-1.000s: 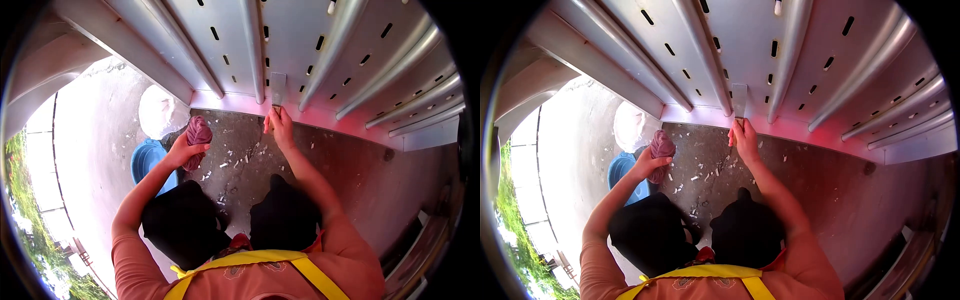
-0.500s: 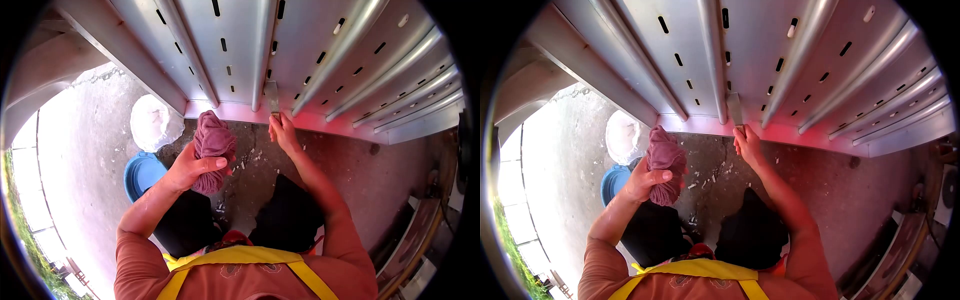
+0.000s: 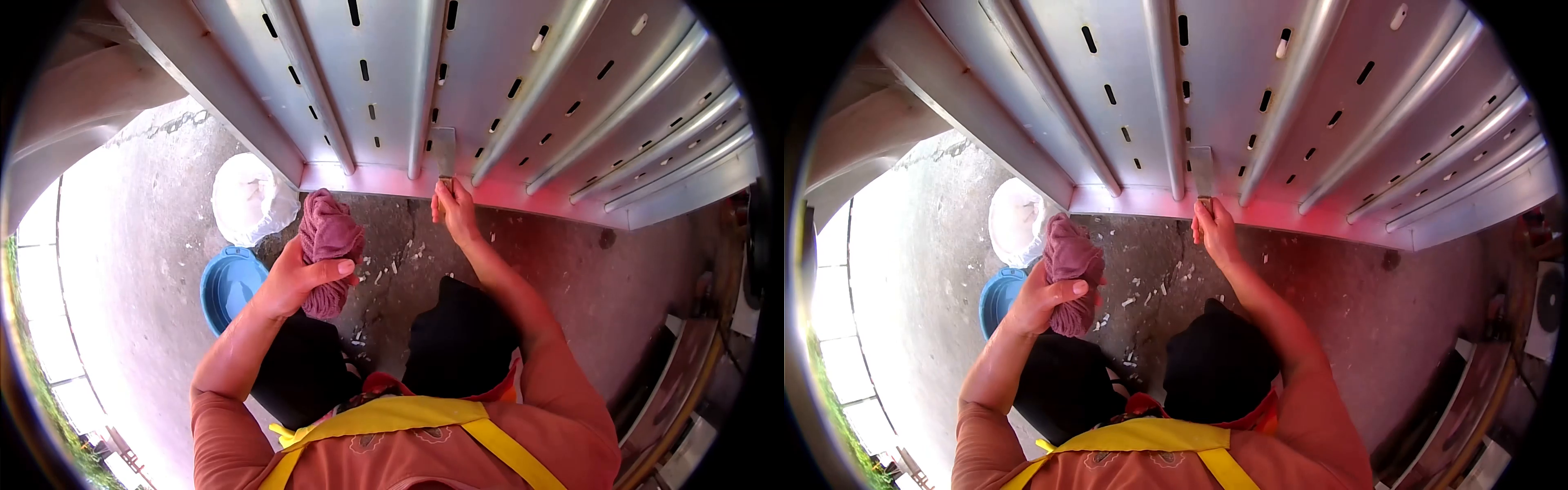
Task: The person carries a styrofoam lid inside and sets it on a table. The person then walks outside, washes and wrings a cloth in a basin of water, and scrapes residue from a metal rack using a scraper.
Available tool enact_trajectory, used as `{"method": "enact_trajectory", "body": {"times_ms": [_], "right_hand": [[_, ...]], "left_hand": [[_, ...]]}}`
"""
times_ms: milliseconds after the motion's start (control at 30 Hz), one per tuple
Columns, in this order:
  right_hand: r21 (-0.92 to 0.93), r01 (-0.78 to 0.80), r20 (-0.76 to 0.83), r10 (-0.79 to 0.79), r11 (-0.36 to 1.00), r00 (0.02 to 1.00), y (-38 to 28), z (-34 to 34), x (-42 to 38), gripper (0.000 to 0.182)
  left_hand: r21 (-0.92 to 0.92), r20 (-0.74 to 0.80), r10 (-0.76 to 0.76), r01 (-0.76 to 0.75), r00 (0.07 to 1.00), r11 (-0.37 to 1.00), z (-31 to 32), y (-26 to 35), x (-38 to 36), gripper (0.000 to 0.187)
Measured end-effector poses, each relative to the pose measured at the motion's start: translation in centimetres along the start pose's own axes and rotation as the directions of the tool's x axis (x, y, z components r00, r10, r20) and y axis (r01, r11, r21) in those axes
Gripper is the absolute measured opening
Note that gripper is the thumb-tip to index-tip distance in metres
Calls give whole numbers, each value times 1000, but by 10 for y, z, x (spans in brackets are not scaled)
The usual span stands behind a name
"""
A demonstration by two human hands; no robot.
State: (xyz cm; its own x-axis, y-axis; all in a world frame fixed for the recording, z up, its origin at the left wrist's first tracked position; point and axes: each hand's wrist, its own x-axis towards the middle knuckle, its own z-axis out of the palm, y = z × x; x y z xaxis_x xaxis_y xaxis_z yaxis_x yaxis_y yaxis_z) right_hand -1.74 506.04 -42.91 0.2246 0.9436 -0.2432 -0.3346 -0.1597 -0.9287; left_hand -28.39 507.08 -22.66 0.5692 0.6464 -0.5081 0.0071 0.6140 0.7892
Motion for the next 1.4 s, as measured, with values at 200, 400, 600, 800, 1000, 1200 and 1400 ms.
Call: {"method": "enact_trajectory", "body": {"times_ms": [200, 400, 600, 800, 1000, 1200, 1400], "right_hand": [[-118, 49, -96, -61, 992, 994, -2, 3, 2, 18], [-321, 38, -72, -64, 946, 995, -31, 5, -3, 16], [-466, -37, -66, 8, 884, 998, -53, -4, -9, 20], [-588, 20, -17, -38, 809, 999, -65, -16, -18, 23], [-437, -125, 62, 168, 891, 984, -65, -23, -22, 23], [-23, 72, 87, -69, 997, 994, -71, 2, 5, 28], [110, 120, 66, -128, 987, 990, -62, 22, 12, 28]], "left_hand": [[13, 60, -6, 5, 998, 1000, 4, -1, 13, 36], [64, 49, 9, -12, 999, 998, 2, 4, 12, 35], [92, 71, 23, -29, 997, 995, -3, 2, 15, 34], [120, 75, 14, -23, 997, 993, 4, 5, 14, 36], [167, 118, 0, -20, 993, 986, 2, 3, 18, 43], [180, 140, -33, 7, 990, 984, 5, 3, 21, 49], [178, 138, -4, -21, 990, 984, 8, 8, 17, 52]]}}
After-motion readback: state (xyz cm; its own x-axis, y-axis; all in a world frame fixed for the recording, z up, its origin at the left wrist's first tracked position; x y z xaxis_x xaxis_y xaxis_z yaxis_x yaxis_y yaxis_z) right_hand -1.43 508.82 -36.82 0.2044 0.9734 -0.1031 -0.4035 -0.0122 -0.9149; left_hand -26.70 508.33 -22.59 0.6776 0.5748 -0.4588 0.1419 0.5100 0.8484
